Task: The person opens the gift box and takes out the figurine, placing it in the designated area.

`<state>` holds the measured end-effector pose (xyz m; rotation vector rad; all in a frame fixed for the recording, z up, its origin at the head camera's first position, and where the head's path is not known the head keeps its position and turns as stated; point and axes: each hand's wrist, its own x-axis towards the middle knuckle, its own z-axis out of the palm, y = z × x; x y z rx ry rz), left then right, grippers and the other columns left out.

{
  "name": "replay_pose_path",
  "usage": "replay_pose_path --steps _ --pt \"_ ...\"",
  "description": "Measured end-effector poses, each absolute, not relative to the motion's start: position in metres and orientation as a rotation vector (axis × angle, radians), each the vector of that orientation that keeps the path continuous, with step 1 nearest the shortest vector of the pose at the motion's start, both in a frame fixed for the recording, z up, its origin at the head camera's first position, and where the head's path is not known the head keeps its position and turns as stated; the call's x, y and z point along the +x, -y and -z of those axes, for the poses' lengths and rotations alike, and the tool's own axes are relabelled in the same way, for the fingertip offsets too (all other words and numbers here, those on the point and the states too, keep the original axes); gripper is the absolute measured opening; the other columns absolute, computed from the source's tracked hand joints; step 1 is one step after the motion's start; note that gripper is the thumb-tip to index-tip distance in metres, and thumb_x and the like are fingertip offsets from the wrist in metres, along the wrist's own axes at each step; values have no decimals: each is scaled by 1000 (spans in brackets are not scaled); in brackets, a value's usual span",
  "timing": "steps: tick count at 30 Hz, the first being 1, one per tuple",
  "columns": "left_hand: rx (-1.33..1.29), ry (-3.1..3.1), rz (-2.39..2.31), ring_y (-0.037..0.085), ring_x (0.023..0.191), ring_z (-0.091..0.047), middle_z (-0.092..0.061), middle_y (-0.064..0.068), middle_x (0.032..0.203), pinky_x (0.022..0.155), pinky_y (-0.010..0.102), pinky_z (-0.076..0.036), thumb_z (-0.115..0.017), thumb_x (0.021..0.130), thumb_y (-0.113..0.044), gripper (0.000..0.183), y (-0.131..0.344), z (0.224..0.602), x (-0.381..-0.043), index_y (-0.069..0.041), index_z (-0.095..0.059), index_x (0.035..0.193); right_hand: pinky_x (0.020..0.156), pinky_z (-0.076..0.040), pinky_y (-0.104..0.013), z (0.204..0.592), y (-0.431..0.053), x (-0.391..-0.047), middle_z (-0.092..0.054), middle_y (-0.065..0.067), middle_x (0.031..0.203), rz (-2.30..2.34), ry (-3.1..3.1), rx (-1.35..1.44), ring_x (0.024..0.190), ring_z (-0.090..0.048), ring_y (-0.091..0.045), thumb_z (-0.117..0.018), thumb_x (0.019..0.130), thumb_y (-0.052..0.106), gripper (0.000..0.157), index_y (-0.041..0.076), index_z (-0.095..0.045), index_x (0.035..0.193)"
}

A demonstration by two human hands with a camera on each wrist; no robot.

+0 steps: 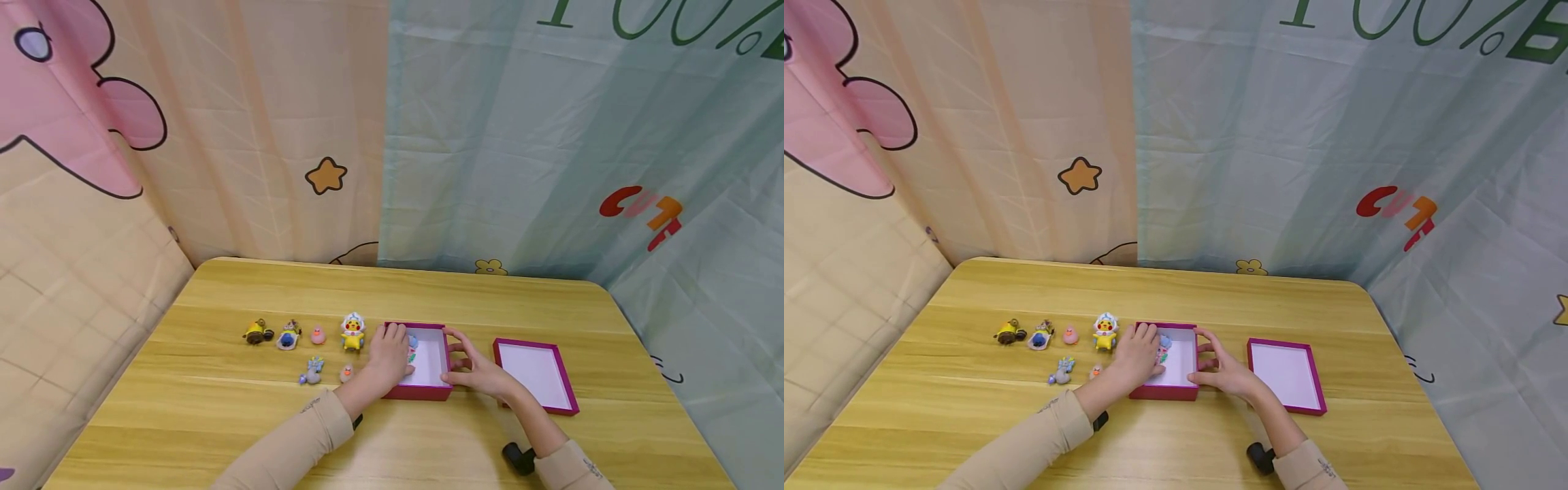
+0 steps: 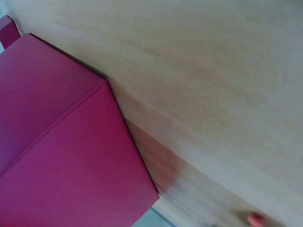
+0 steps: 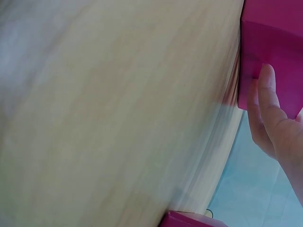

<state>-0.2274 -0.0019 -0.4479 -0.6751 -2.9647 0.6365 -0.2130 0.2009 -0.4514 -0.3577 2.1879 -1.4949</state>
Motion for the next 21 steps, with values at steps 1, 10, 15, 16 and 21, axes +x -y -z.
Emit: replay_pose_path --steps 1,10,15,16,21 --pt "-679 2970 -640 17 99 -38 -45 1 107 85 31 -33 -50 78 -67 67 2 448 -227 -18 -55 123 88 -43 -47 451 -201 -213 -31 -21 134 1494 -2188 -355 109 -46 -32 -67 83 18 81 23 -14 144" --pt "-692 3001 -622 18 100 -38 -46 1 108 86 32 -33 -58 77 -61 63 1 449 -229 -19 -55 124 88 -43 -46 453 -201 -213 -31 -21 133 1506 -2179 -371 108 -45 -32 -66 83 18 81 23 -14 144" --pt "-696 3014 -568 18 99 -37 -46 1 106 86 32 -33 -60 78 -57 57 2 447 -229 -21 -56 122 88 -43 -47 453 -201 -213 -31 -21 133 1500 -2185 -383 108 -45 -32 -67 83 18 81 22 -14 144" --pt "-696 3015 -563 18 99 -37 -46 1 106 85 32 -33 -60 79 -56 56 2 447 -229 -21 -57 122 89 -43 -47 453 -201 -213 -31 -21 133 1498 -2185 -384 109 -45 -32 -67 83 18 81 22 -14 144" --pt "-693 3013 -540 18 99 -37 -46 1 105 85 31 -32 -59 81 -53 50 2 446 -228 -24 -57 122 89 -43 -48 453 -202 -214 -30 -22 134 1490 -2189 -388 110 -45 -33 -67 83 18 82 22 -13 145"
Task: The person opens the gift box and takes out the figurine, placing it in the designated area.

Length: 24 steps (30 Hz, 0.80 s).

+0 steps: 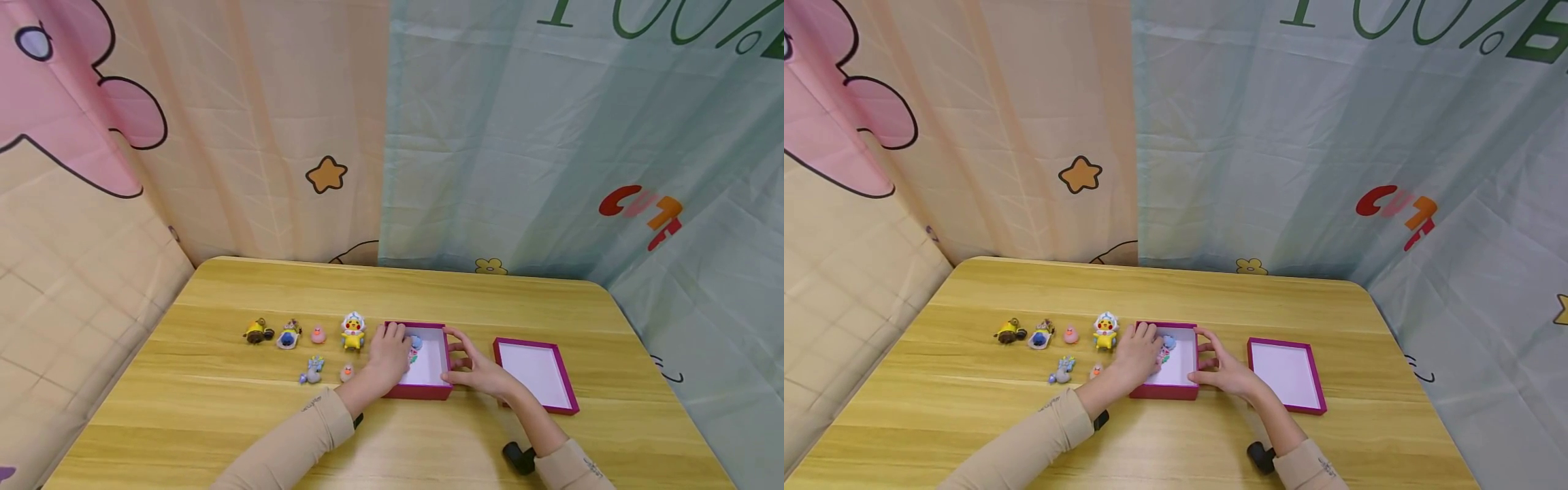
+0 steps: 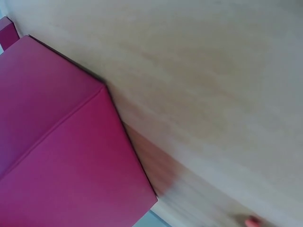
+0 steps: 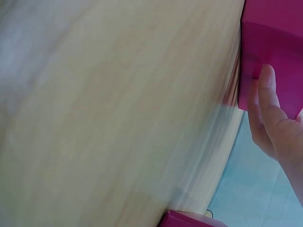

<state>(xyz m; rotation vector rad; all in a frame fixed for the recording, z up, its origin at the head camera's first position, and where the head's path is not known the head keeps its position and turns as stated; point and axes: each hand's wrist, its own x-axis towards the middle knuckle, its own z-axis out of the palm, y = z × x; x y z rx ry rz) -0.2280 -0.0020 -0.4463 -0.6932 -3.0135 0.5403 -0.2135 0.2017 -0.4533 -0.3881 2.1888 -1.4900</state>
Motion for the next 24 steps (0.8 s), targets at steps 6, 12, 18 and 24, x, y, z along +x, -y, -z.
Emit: replay_pose_path --steps 6,12,18,24 --pt "-697 3004 -534 17 101 -38 -46 0 108 87 32 -32 -57 80 -57 52 2 448 -229 -30 -55 124 88 -44 -48 454 -202 -214 -30 -22 133 1485 -2193 -387 109 -45 -32 -67 83 20 82 22 -12 145" --pt "-729 2975 -488 17 105 -40 -47 0 113 93 34 -31 -55 80 -60 54 2 450 -229 -32 -53 125 88 -44 -48 455 -202 -214 -31 -23 133 1487 -2195 -400 109 -46 -33 -66 83 20 82 21 -13 145" --pt "-751 2935 -407 17 106 -41 -48 0 115 94 36 -30 -53 80 -60 54 3 450 -229 -35 -51 128 88 -44 -47 455 -202 -214 -30 -23 134 1497 -2180 -402 109 -46 -33 -66 84 17 81 21 -12 145" --pt "-781 2931 -315 19 114 -42 -49 1 123 101 40 -29 -51 83 -59 53 4 451 -230 -34 -49 130 88 -44 -46 455 -202 -213 -30 -23 133 1504 -2173 -405 108 -46 -33 -66 84 17 80 21 -13 144"
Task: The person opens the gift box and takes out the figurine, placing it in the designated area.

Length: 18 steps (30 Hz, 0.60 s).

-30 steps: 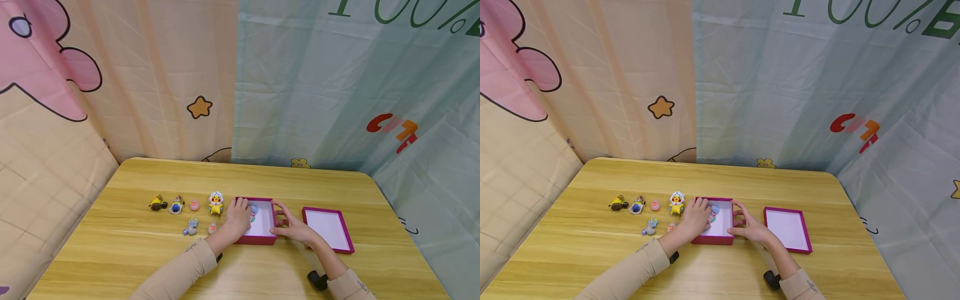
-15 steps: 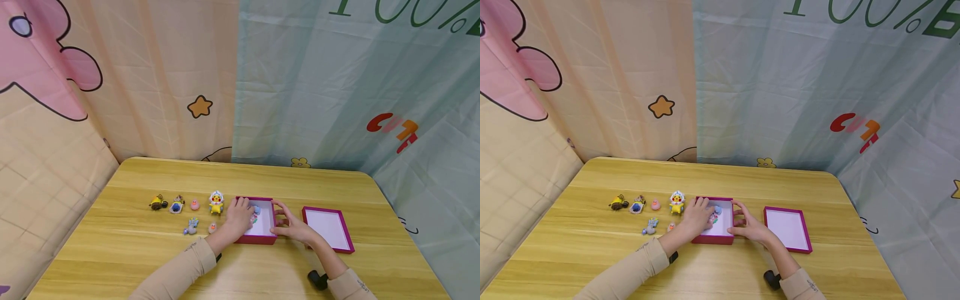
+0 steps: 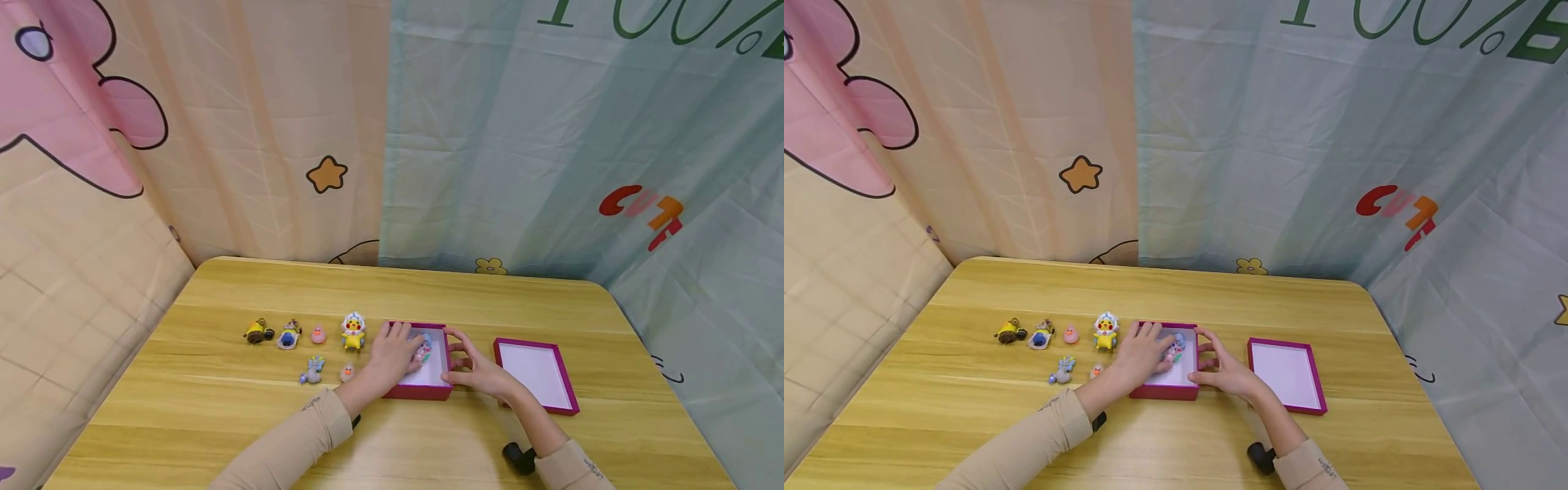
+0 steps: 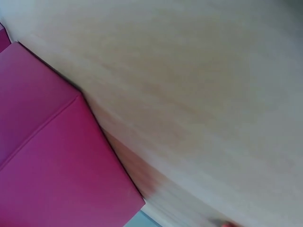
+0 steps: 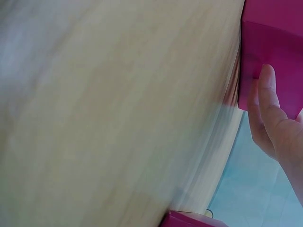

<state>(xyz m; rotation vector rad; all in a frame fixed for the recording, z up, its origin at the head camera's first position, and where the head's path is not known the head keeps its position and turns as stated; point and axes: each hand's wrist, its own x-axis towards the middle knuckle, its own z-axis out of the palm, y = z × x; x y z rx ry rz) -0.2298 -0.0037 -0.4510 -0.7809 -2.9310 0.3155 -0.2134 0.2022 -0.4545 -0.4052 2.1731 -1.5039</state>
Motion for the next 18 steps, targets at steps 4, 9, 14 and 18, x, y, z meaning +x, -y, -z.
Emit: replay_pose_path --steps 4,9,14,18 --pt "-808 2920 -274 20 117 -42 -48 1 125 103 42 -28 -50 84 -57 51 3 451 -230 -33 -49 129 88 -44 -46 455 -202 -213 -30 -23 133 1504 -2172 -412 109 -46 -33 -66 84 17 80 21 -13 144" --pt "-845 2882 -261 19 115 -43 -48 1 124 102 41 -30 -50 85 -57 50 2 452 -231 -34 -50 129 87 -44 -45 454 -202 -213 -30 -23 133 1504 -2167 -409 108 -46 -33 -66 84 17 80 21 -13 144" --pt "-871 2842 -270 18 115 -44 -49 1 125 101 41 -30 -49 85 -57 50 1 453 -233 -34 -50 129 87 -44 -46 453 -202 -213 -29 -23 134 1499 -2166 -384 109 -46 -32 -65 84 18 80 22 -12 144" --pt "-874 2831 -276 19 115 -44 -49 1 125 101 41 -31 -49 85 -58 50 2 452 -233 -35 -50 129 88 -44 -48 453 -202 -213 -28 -23 135 1496 -2169 -373 110 -45 -33 -65 84 18 80 22 -13 144"
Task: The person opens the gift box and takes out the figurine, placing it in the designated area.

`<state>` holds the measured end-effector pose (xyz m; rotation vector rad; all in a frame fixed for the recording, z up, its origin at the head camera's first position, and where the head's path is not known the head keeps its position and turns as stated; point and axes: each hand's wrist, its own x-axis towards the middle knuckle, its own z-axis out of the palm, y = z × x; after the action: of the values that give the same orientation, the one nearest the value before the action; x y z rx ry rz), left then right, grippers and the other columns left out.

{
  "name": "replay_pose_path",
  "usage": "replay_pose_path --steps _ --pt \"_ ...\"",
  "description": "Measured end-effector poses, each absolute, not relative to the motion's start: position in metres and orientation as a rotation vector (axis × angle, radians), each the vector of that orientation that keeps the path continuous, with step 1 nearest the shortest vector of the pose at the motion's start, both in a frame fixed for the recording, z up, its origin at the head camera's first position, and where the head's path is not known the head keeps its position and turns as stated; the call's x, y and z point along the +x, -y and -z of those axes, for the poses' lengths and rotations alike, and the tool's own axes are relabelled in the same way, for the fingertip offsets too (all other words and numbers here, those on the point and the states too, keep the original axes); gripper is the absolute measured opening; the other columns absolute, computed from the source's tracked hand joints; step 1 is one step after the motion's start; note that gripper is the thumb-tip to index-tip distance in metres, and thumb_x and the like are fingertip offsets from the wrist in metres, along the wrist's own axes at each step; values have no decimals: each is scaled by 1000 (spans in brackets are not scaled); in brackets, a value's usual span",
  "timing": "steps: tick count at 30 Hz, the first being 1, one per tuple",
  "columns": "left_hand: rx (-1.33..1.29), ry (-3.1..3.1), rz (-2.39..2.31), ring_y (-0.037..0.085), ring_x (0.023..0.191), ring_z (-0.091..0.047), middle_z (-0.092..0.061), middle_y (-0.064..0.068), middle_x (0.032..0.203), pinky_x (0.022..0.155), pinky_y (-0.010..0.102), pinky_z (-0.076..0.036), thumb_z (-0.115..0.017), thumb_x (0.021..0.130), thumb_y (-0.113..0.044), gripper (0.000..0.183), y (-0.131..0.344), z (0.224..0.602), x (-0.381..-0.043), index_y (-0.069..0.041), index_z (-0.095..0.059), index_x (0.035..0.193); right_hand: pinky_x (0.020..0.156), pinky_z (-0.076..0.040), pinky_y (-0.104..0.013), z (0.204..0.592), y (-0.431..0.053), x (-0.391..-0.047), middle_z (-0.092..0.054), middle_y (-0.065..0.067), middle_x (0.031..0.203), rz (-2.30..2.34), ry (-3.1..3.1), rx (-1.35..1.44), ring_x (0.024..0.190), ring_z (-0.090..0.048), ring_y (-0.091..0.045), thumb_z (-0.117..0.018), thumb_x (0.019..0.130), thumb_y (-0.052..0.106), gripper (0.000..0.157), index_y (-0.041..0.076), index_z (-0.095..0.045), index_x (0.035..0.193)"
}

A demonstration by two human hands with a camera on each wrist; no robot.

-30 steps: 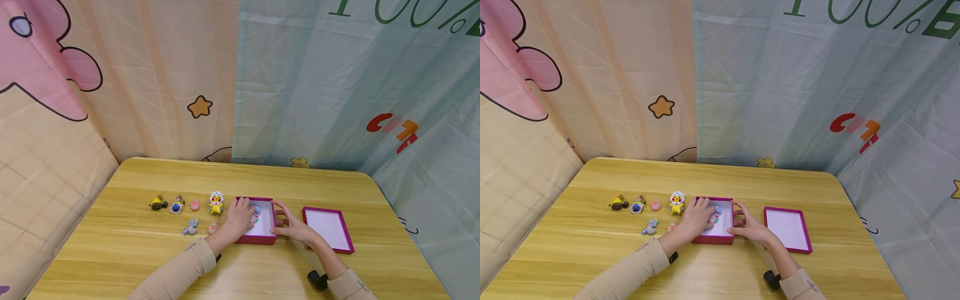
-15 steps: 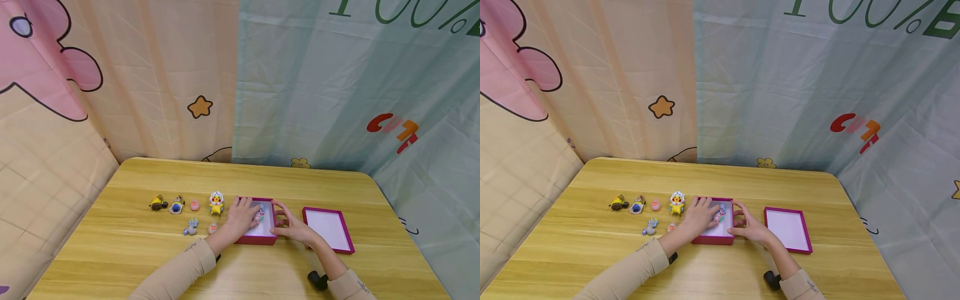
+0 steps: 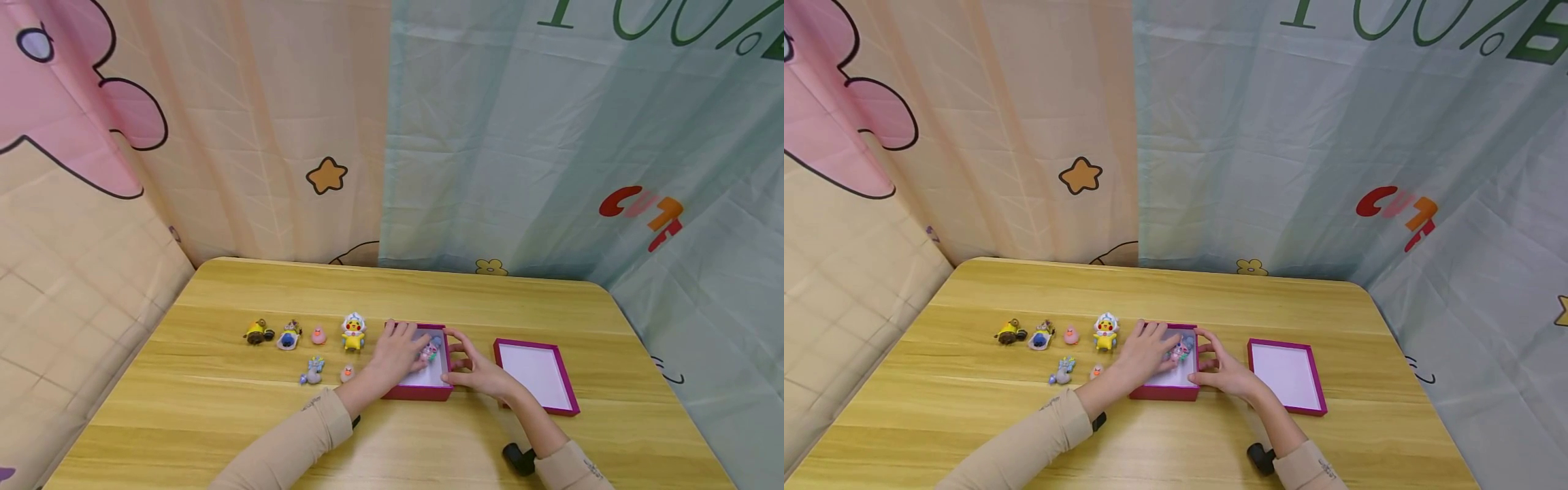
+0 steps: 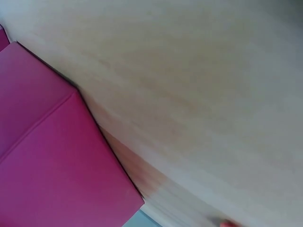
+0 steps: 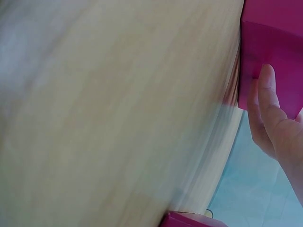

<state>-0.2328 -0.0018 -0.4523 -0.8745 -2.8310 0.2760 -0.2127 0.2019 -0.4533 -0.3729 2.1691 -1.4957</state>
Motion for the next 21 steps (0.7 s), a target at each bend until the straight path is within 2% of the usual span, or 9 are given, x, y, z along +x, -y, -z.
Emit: replay_pose_path --steps 14,21 --pt "-828 2817 -88 21 112 -46 -51 4 122 101 43 -32 -53 84 -54 50 13 425 -227 -29 -51 128 87 -44 -50 454 -202 -213 -28 -24 136 1475 -2196 -355 112 -45 -36 -66 84 18 80 24 -13 144" --pt "-778 2780 -72 20 103 -46 -52 3 116 96 40 -34 -55 83 -55 50 28 420 -225 -28 -53 125 88 -43 -50 453 -201 -213 -27 -21 138 1467 -2207 -330 112 -45 -35 -67 83 19 81 26 -14 143"
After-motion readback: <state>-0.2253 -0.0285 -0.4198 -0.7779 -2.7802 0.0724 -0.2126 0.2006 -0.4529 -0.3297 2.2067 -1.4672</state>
